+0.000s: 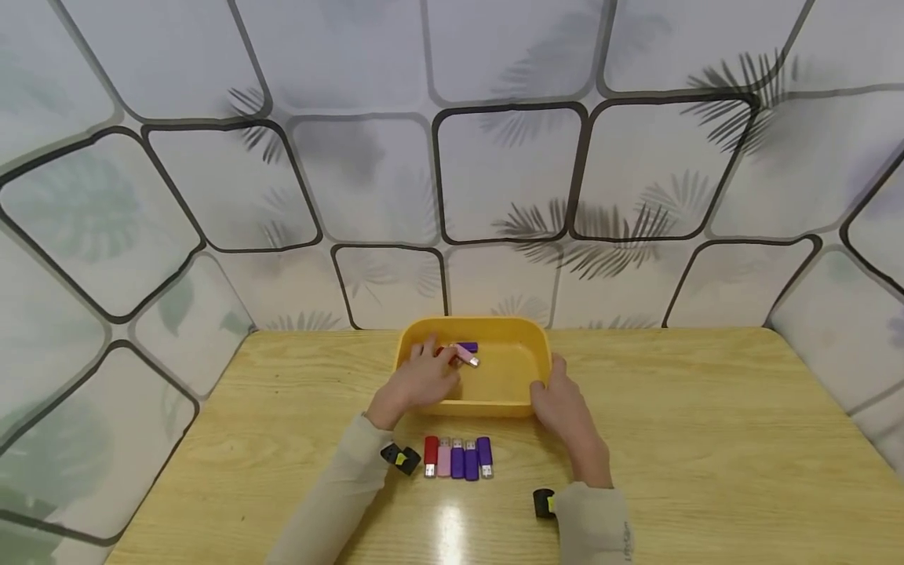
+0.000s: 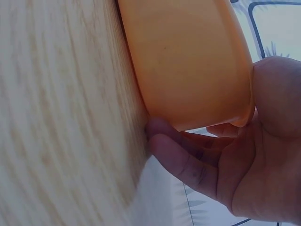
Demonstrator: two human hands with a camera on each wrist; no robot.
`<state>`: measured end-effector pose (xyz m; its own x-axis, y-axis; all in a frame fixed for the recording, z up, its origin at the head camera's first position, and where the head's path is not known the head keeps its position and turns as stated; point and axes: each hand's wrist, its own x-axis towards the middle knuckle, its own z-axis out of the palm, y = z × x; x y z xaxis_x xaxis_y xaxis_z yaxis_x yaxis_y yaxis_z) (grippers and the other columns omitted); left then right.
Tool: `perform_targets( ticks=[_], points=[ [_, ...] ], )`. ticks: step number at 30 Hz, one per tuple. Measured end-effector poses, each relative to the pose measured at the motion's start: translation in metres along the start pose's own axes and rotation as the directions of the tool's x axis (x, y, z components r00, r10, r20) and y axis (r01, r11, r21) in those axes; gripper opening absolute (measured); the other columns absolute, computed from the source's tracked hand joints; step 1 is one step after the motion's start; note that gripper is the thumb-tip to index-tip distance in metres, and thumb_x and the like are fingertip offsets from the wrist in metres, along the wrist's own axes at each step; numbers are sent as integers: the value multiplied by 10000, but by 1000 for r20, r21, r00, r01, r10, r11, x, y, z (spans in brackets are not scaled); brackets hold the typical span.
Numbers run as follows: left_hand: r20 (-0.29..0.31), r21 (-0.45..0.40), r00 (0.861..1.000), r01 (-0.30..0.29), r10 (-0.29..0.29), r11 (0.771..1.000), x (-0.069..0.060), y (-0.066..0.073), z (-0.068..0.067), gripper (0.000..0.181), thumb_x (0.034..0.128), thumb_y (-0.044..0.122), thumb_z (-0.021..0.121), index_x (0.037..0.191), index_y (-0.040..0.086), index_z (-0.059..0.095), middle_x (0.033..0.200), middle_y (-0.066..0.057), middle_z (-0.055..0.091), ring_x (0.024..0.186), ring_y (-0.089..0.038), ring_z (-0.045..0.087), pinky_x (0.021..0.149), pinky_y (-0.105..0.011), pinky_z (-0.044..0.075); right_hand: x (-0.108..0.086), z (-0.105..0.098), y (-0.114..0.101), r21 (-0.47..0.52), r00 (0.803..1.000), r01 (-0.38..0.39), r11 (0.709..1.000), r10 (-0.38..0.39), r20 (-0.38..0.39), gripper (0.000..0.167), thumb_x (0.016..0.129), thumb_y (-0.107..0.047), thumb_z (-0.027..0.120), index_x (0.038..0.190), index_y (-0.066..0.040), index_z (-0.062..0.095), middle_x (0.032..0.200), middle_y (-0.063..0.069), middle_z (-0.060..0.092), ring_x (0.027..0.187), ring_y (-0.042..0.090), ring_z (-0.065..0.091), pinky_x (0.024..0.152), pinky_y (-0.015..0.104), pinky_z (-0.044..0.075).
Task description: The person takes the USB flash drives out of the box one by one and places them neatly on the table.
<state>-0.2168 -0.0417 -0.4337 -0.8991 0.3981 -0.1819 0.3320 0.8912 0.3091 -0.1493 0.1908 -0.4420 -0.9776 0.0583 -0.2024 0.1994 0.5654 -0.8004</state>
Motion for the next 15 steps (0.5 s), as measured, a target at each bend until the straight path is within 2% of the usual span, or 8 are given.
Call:
perform_targets(
  ticks=[3, 6, 12, 15],
  points=[
    [39, 11, 999, 7, -8, 1000, 0, 2, -3, 529, 1011, 343, 436, 1512, 173, 413, 1602, -196, 246, 1433, -408, 263, 1114, -536, 333, 1, -1, 1, -4, 1000, 8, 1000, -8, 2, 659, 1000, -184, 381, 1549, 16, 76, 1144, 298, 569, 738, 234, 592, 587, 323, 480],
    [45, 19, 999, 20, -21, 1000, 0, 3, -3, 545, 991, 345, 466, 1506, 175, 416, 1581, -179, 303, 1419, -394, 290, 1111, -537, 333, 1, -1, 1, -1, 1000, 9, 1000, -9, 8, 654, 1000, -174, 371, 1551, 13, 71, 1112, 284, 580, 734, 234, 591, 587, 323, 477],
    [7, 60, 1000, 8, -8, 998, 2, 4, -1, 485, 977, 331, 510, 1438, 181, 510, 1481, -147, 442, 1344, -387, 380, 1093, -523, 354, 2, -2, 1, -12, 1000, 13, 1000, -13, 12, 649, 999, -156, 348, 1550, 23, 57, 1086, 280, 591, 708, 229, 587, 582, 325, 470],
    [-24, 88, 1000, -16, 18, 996, 3, 3, 0, 326, 997, 312, 525, 1277, 178, 623, 1314, -133, 547, 1252, -374, 451, 1032, -491, 399, 1, -2, 1, -15, 1000, 9, 1000, -9, 13, 652, 998, -155, 352, 1552, 22, 57, 1127, 299, 584, 749, 241, 596, 595, 323, 470]
  ],
)
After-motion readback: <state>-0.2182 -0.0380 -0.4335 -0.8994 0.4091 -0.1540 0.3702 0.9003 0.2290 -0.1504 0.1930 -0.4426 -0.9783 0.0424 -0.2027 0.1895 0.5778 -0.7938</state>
